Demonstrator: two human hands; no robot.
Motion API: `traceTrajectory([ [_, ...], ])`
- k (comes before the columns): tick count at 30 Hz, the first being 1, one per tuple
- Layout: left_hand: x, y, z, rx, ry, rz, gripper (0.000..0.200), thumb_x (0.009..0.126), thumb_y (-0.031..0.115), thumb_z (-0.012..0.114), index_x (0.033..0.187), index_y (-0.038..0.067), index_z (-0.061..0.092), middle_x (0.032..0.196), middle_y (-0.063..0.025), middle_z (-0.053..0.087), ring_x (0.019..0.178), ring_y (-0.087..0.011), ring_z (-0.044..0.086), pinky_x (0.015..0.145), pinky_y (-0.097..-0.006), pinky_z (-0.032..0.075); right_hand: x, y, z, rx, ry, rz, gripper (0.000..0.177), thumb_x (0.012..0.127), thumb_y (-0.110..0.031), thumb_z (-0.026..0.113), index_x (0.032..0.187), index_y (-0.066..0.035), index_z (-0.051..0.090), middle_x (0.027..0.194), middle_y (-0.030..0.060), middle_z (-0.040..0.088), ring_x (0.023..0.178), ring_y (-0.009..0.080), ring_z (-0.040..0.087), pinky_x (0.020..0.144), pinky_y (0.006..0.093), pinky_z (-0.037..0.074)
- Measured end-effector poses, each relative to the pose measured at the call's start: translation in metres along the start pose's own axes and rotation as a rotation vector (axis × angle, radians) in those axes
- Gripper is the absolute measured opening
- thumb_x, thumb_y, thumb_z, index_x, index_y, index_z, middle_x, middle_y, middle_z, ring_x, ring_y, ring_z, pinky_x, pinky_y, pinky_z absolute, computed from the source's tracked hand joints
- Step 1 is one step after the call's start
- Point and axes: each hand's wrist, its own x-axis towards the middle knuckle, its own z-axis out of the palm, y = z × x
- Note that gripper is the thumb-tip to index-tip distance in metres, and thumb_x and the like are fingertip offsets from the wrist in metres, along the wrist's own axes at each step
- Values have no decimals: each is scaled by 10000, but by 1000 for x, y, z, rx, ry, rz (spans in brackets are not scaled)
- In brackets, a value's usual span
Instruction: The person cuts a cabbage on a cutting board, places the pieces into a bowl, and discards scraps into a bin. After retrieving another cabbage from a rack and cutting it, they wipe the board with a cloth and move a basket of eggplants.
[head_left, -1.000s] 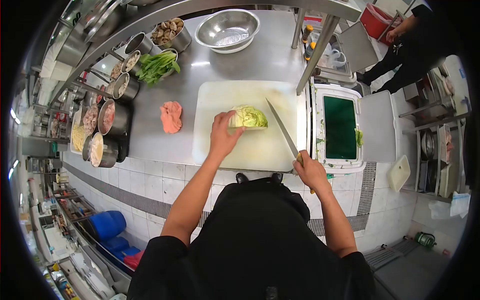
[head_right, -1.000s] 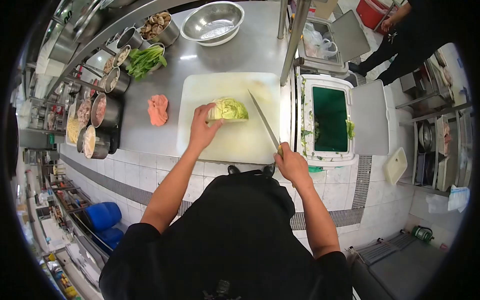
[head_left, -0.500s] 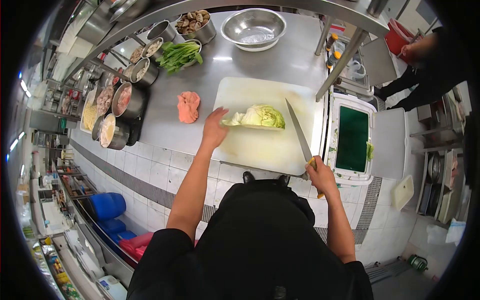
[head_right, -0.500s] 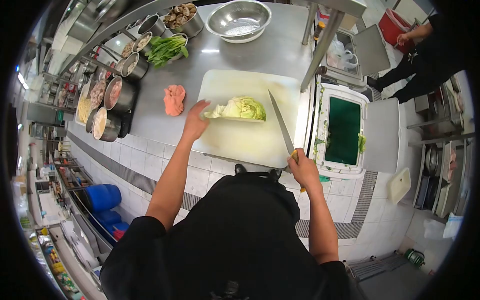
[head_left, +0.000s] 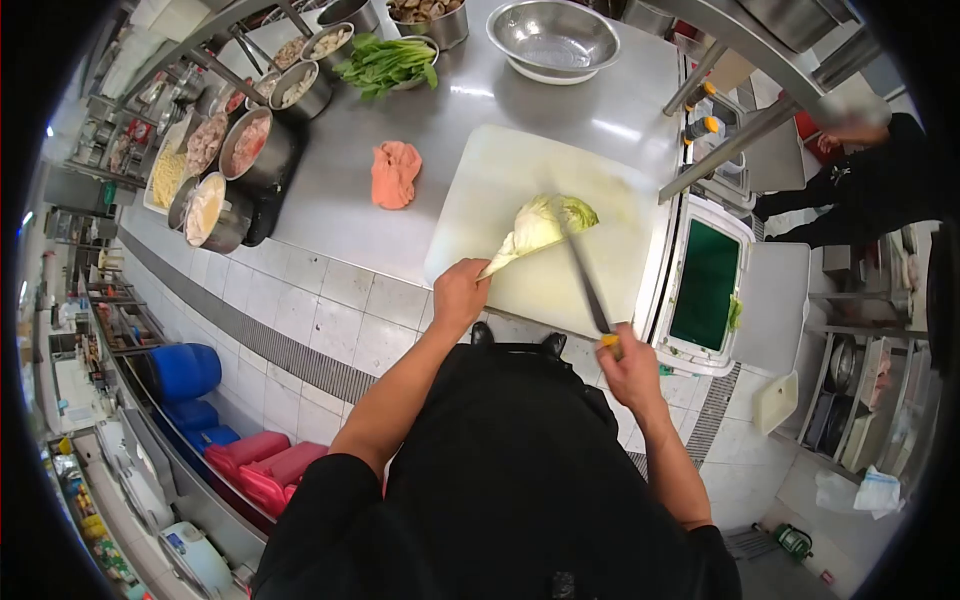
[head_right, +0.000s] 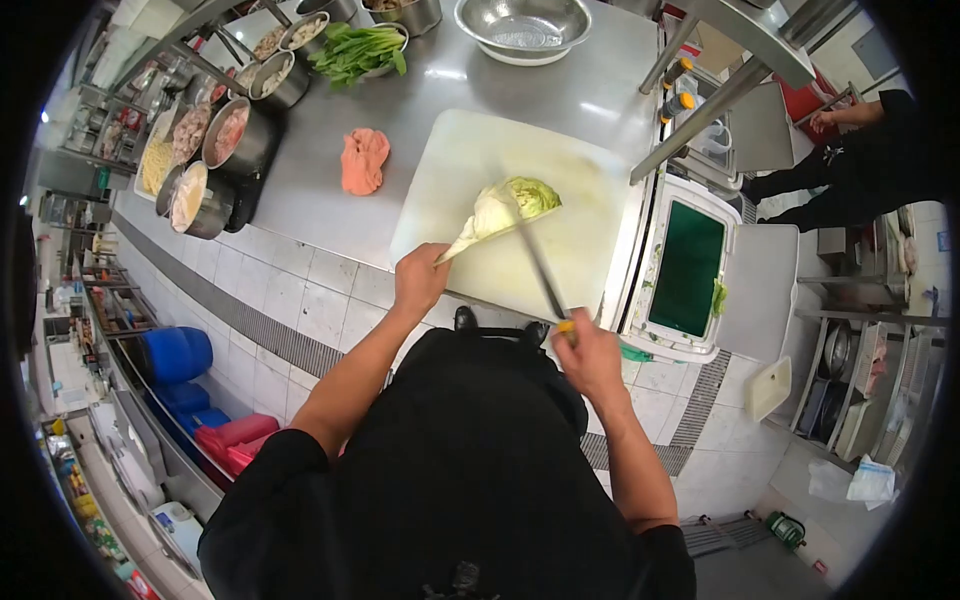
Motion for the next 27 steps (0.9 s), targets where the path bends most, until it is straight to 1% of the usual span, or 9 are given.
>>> traceTrajectory([
  [9, -11, -31, -12, 2, 84, 170, 120, 833, 88, 648, 928, 55, 713, 812, -150, 663, 769, -361, 649, 693, -444, 530, 21, -24, 49, -372, -238, 21, 271, 950, -266, 575, 1018, -21, 482, 776, 221, 678, 749, 444, 660, 689, 551, 500],
  [14, 9, 6, -71, 38, -199, -96, 201, 883, 221, 663, 861, 43, 753, 663, -154, 662, 632, -346, 657, 639, -435, 518, -12, -23, 12, 42, 28, 164, 279, 931, -237, 602, 1061, 1, 539, 713, 185, 664, 667, 416, 646, 610, 487, 497],
  [15, 20, 35, -73, 6, -390, -97, 266, 879, 232, 679, 1033, 25, 741, 829, -176, 714, 761, -308, 699, 716, -374, 539, -22, 9, 19, 155, 227, 143, 273, 933, -227, 613, 1092, -12, 558, 640, 148, 624, 570, 334, 622, 542, 431, 470],
  [18, 48, 106, -45, -306, -335, 196, 513, 847, 241, 710, 1316, 59, 605, 1171, -211, 668, 1116, -336, 639, 959, -341, 494, -35, 33, -5, 521, 456, 368, 188, 974, -197, 602, 1041, -35, 535, 594, 7, 525, 455, 95, 485, 415, 288, 388],
  [20, 74, 129, -26, -219, -290, 306, 619, 831, 240, 724, 1399, 78, 541, 1297, -214, 623, 1222, -352, 590, 1034, -340, 460, -46, 54, -15, 640, 557, 446, 147, 980, -189, 588, 1012, -60, 523, 599, -5, 493, 451, 83, 467, 406, 264, 390],
  [22, 90, 137, -3, 471, -222, 320, 740, 805, 255, 726, 1483, 160, 446, 1369, -179, 574, 1273, -330, 546, 1058, -441, 450, -58, 66, -17, 676, 588, 479, 139, 980, -186, 587, 1006, -65, 523, 606, -3, 490, 449, 82, 460, 404, 261, 393],
  [23, 105, 128, 9, 480, -224, 336, 740, 805, 255, 726, 1483, 160, 446, 1369, -179, 574, 1273, -330, 546, 1058, -441, 450, -63, 70, -17, 700, 604, 501, 132, 979, -184, 585, 1000, -70, 523, 613, -1, 487, 447, 80, 454, 402, 259, 397],
  [26, 158, 86, 16, 239, -581, 176, 797, 781, 237, 754, 1498, 151, 416, 1387, -167, 560, 1244, -339, 573, 1033, -460, 479, -77, 78, -10, 705, 501, 538, 136, 978, -179, 589, 1006, -62, 524, 618, 1, 491, 448, 80, 453, 401, 256, 393],
  [27, 170, 75, 6, -232, -755, -61, 758, 795, 235, 748, 1474, 120, 433, 1363, -164, 575, 1232, -339, 583, 1018, -465, 495, -80, 74, -10, 732, 449, 523, 145, 971, -175, 599, 1011, -55, 529, 620, 0, 493, 447, 84, 454, 406, 260, 397],
])
